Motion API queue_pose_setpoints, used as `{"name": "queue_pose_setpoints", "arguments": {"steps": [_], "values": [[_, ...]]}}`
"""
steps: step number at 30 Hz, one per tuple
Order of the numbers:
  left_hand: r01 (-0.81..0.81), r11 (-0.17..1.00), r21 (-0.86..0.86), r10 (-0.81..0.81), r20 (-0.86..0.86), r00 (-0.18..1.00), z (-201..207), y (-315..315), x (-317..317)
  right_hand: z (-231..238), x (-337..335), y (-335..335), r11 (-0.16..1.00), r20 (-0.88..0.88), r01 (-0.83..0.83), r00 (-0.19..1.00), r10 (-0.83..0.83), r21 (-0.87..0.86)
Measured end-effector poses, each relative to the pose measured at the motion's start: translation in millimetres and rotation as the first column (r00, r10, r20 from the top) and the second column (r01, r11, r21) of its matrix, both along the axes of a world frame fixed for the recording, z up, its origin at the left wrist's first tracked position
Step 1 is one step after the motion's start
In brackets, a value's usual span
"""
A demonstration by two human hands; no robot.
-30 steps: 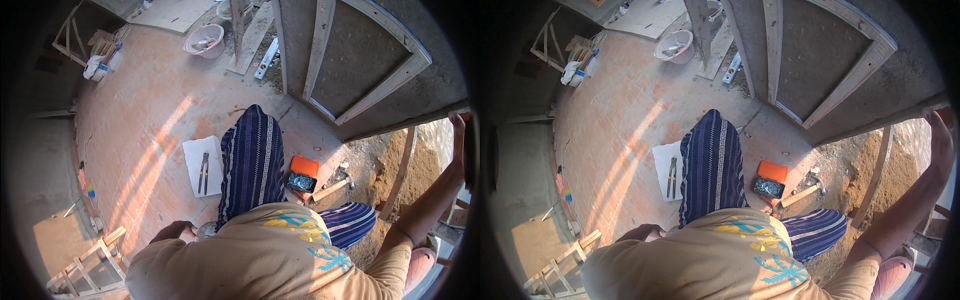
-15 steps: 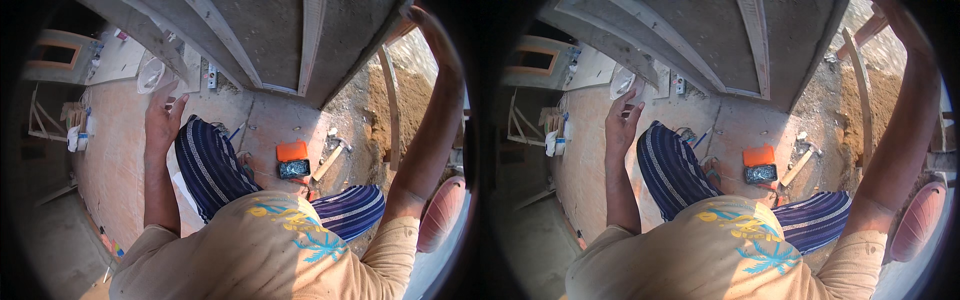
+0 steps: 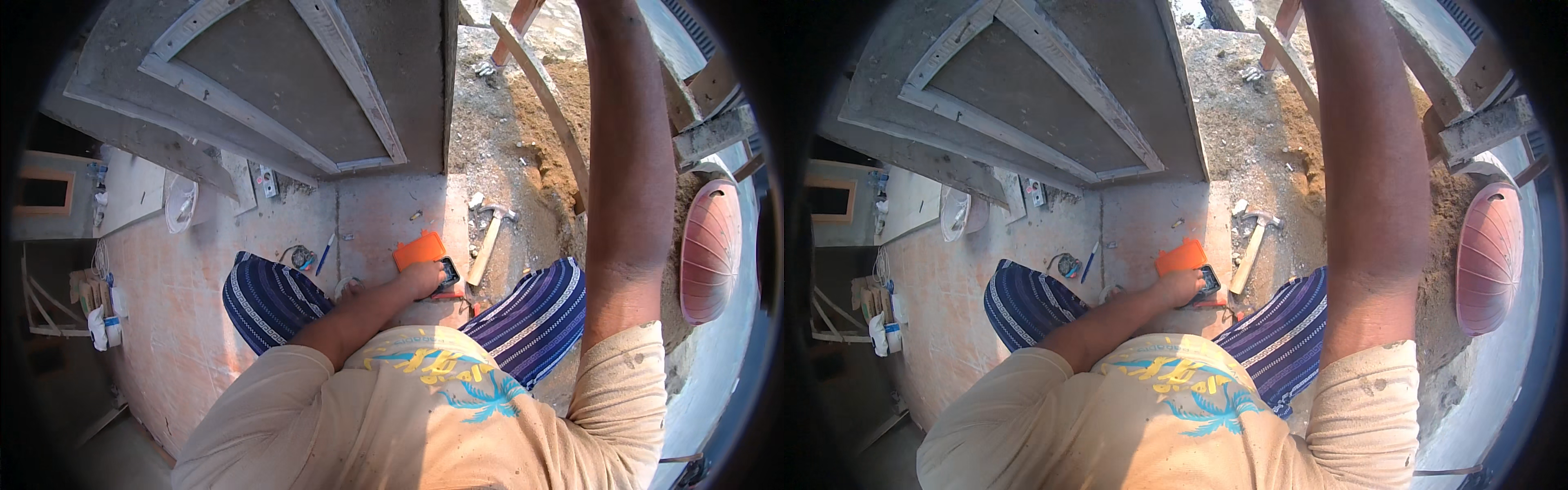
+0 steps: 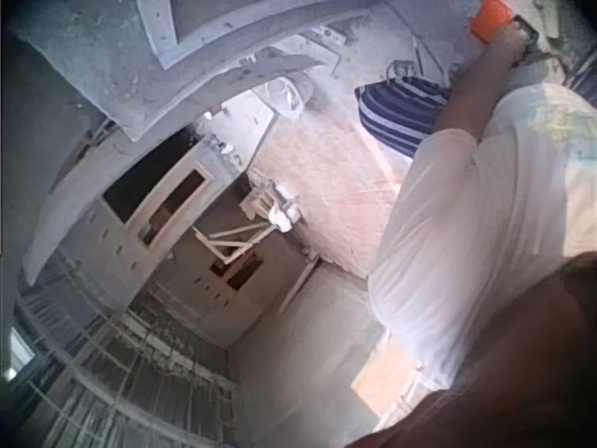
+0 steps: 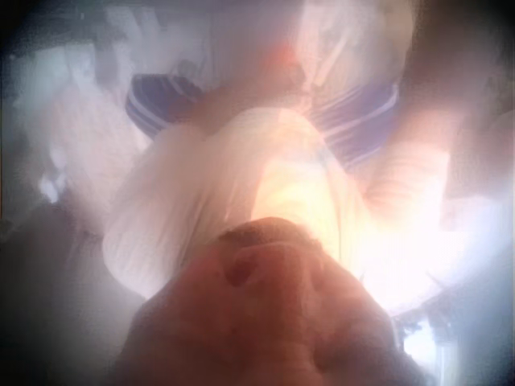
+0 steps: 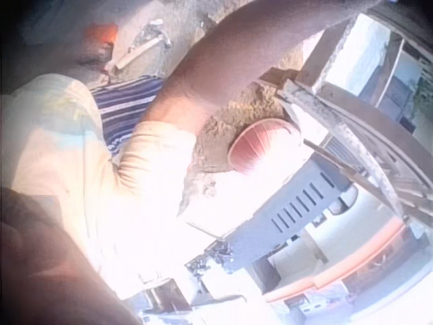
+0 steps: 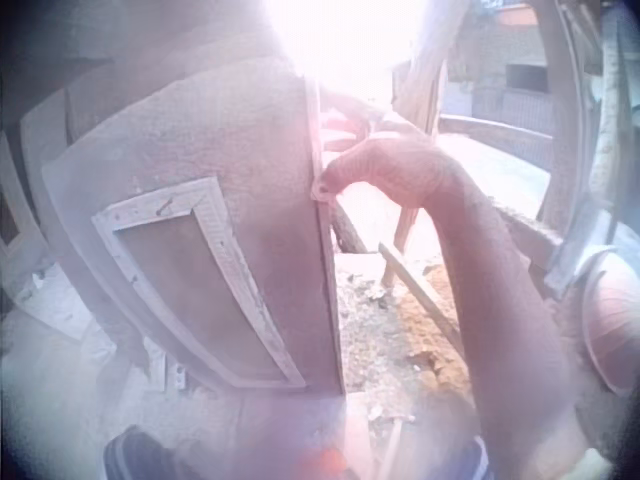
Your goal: The person hammers nails into wooden planks to secure a rectangular frame against a concrete pillar. They repeatedly position the wood, drive nails with a hammer, and use a spirit level to check alignment.
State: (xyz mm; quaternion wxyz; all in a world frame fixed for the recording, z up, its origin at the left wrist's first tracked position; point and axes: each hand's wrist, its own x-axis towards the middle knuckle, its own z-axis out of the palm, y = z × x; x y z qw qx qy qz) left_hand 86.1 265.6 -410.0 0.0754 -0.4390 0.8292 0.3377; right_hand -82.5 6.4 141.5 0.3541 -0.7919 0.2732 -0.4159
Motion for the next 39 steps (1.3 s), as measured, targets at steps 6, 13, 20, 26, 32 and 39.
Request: {"name": "queue_pose_setpoints", "arguments": {"steps": [6, 13, 20, 26, 32, 39], "values": [[0.434, 0.889, -0.148, -0.383, 0.279, 0.881, 24, -3, -7, -25, -8, -60, 0.979, 0.074, 0.109, 0.993, -0.097, -0.173], [0.395, 0.880, -0.263, -0.349, 0.206, 0.914, 20, 3, -2, -16, -1, -54, 0.998, 0.063, 0.007, 0.998, -0.002, -0.070], [0.460, 0.850, -0.258, -0.401, 0.250, 0.881, 15, 3, -7, -15, -1, -50, 0.997, 0.130, -0.075, 0.989, 0.071, 0.023], [0.238, 0.964, -0.114, -0.224, 0.123, 0.967, 15, -2, -10, -17, -10, -51, 0.999, 0.092, -0.035, 0.995, 0.036, -0.011], [0.364, 0.878, -0.310, -0.383, 0.000, 0.924, -44, 1, 11, -10, 0, -45, 0.995, 0.124, -0.089, 0.989, 0.083, 0.051], [0.267, 0.960, -0.085, -0.261, 0.075, 0.963, -2, -8, -6, -13, -1, -44, 0.989, 0.190, -0.084, 0.980, 0.060, 0.118]]}}
